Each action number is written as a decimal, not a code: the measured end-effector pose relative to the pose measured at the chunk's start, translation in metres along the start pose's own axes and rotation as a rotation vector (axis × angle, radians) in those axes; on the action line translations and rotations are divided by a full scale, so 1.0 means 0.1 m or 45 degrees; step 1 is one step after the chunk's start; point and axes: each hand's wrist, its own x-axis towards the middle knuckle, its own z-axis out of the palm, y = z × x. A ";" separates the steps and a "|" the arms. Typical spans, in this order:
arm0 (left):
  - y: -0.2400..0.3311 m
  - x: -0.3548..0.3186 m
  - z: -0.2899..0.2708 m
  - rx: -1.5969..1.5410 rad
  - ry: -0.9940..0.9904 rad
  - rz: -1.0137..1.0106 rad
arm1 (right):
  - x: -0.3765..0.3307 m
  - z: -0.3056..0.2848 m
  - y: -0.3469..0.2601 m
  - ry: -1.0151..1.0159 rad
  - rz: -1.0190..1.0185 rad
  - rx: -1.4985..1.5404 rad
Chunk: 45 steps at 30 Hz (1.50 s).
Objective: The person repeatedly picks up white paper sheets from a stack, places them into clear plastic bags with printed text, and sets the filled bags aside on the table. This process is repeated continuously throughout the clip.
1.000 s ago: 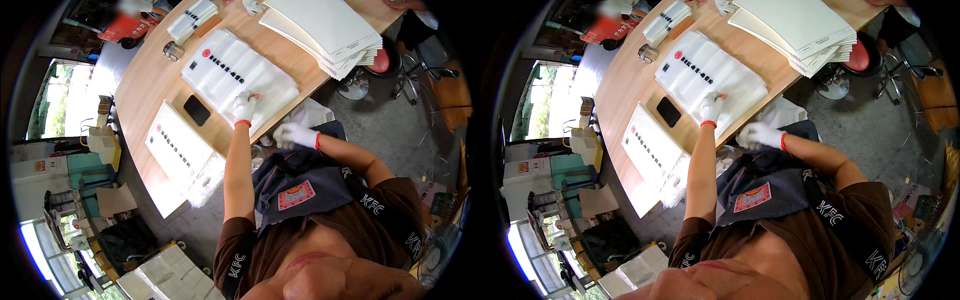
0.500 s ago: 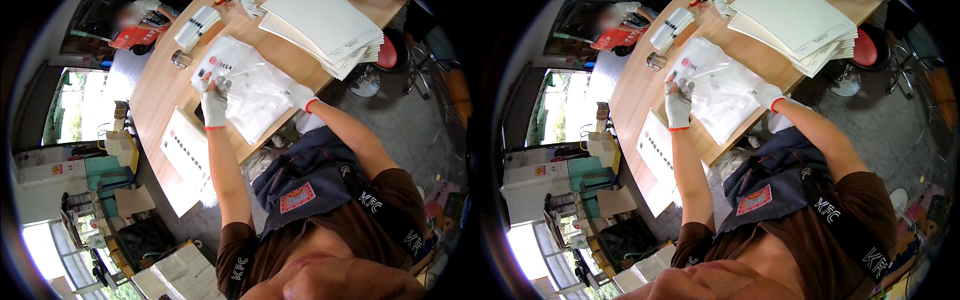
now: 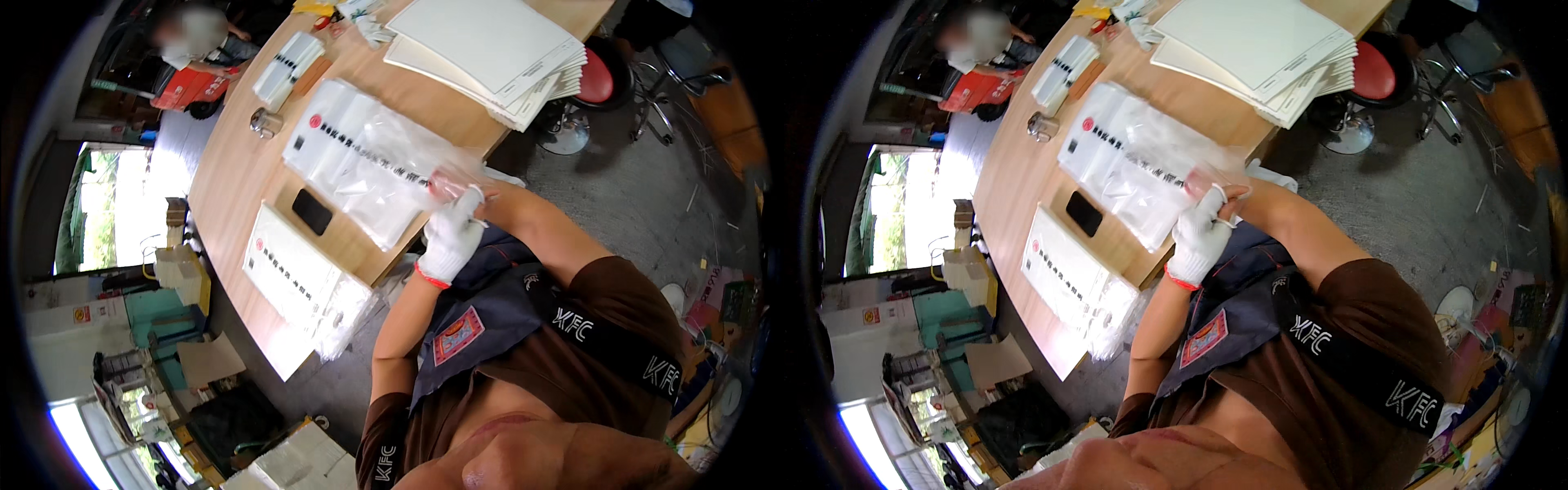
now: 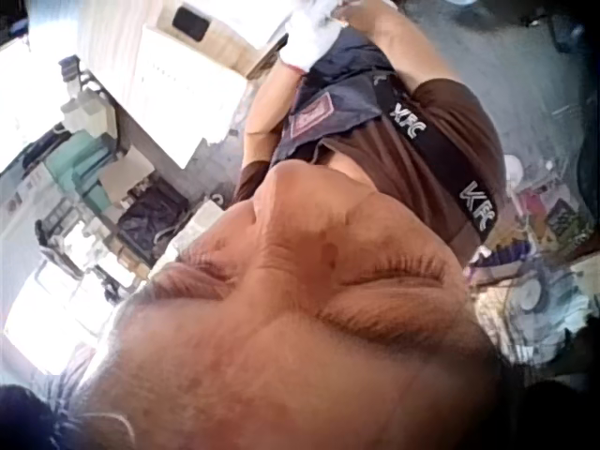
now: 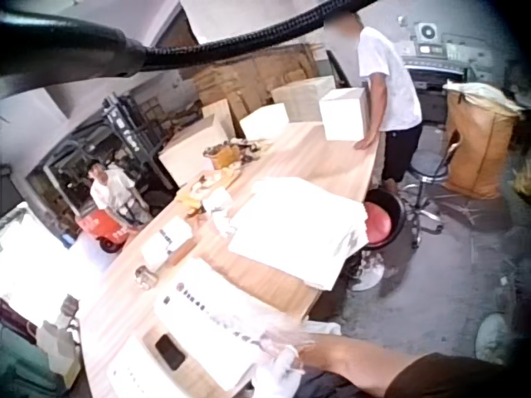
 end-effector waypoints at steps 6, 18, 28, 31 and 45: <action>-0.92 -0.04 0.01 0.032 0.331 -0.228 | -0.35 -0.73 0.32 -0.297 -0.061 0.082; -0.75 0.81 0.19 -0.757 -0.020 -0.353 | -0.19 -1.73 1.61 0.514 -0.488 -0.767; -1.02 0.85 0.18 -1.218 0.003 -0.896 | -0.96 -1.92 0.43 0.239 -0.351 0.111; -0.27 0.90 -0.56 -0.663 -0.263 -0.882 | -1.21 -1.64 1.30 0.513 0.384 0.834; -0.64 0.16 0.05 -1.091 -0.029 -0.465 | -0.87 -1.14 0.65 0.347 0.135 0.479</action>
